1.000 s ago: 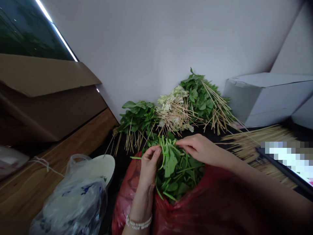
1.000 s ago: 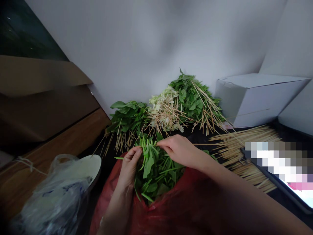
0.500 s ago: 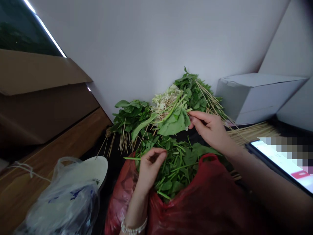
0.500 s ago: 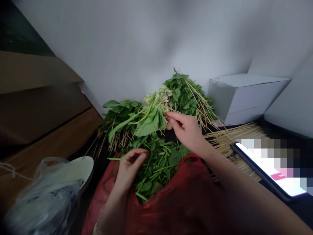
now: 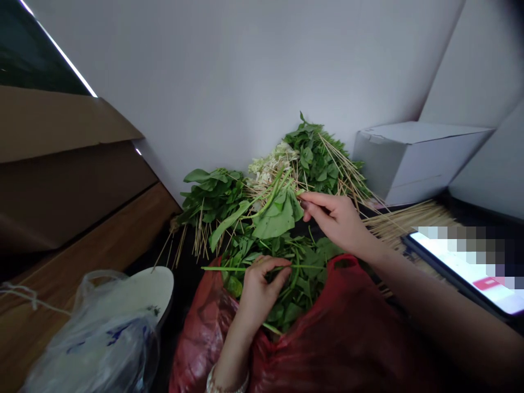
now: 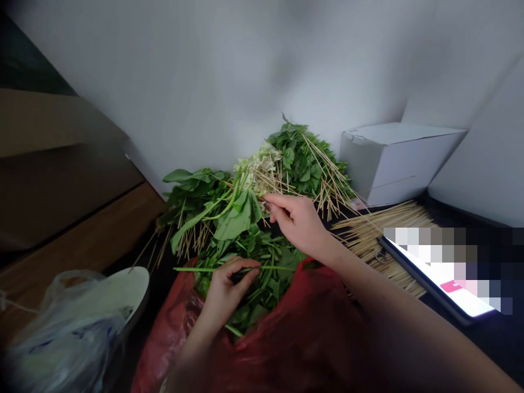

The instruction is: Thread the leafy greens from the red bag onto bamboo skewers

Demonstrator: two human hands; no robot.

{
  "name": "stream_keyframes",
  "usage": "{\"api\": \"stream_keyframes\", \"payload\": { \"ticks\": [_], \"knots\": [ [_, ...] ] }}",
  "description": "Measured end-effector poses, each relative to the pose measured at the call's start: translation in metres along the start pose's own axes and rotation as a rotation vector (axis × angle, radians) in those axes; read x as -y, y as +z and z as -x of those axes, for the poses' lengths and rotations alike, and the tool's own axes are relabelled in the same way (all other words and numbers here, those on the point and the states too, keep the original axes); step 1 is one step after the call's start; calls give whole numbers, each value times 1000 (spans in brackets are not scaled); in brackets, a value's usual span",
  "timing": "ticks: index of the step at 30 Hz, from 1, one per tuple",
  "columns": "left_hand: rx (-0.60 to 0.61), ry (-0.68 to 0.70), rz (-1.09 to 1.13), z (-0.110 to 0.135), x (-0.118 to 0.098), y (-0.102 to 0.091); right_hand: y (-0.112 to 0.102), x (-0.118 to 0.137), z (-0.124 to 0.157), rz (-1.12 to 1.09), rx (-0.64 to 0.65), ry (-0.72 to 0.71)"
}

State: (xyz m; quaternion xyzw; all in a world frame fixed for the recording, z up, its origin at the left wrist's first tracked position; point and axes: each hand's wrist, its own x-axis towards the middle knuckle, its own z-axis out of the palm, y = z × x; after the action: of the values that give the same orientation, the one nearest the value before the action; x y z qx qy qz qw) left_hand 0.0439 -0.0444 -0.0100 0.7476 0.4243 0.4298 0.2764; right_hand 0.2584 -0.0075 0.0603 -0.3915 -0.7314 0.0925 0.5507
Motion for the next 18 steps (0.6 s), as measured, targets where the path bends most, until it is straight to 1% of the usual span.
{"api": "stream_keyframes", "payload": {
  "ticks": [3,5,7,9,10,11,12,14,16,18],
  "knots": [
    [-94,-179,207,-2,1,-4,0,0,0,9,2,-4],
    [-143,-229,277,-4,3,-5,0,1,0,7,3,1],
    [-222,-201,251,-4,4,-6,0,1,0,2,4,5],
    [-293,-105,106,-3,4,-4,0,1,0,-1,3,5],
    [-306,-37,1,-2,4,-3,0,1,0,-3,4,4],
    [-293,35,-106,-1,3,-2,-1,1,-1,-5,4,4],
    [-253,104,-197,0,1,-1,-1,1,-1,-5,4,6],
    [-119,202,-288,2,-3,2,-1,1,-1,-4,6,11],
    [23,231,-295,1,-8,5,-2,0,-1,-3,9,14],
    [140,223,-317,-1,-14,5,-2,1,-1,-11,4,12]
  ]
}}
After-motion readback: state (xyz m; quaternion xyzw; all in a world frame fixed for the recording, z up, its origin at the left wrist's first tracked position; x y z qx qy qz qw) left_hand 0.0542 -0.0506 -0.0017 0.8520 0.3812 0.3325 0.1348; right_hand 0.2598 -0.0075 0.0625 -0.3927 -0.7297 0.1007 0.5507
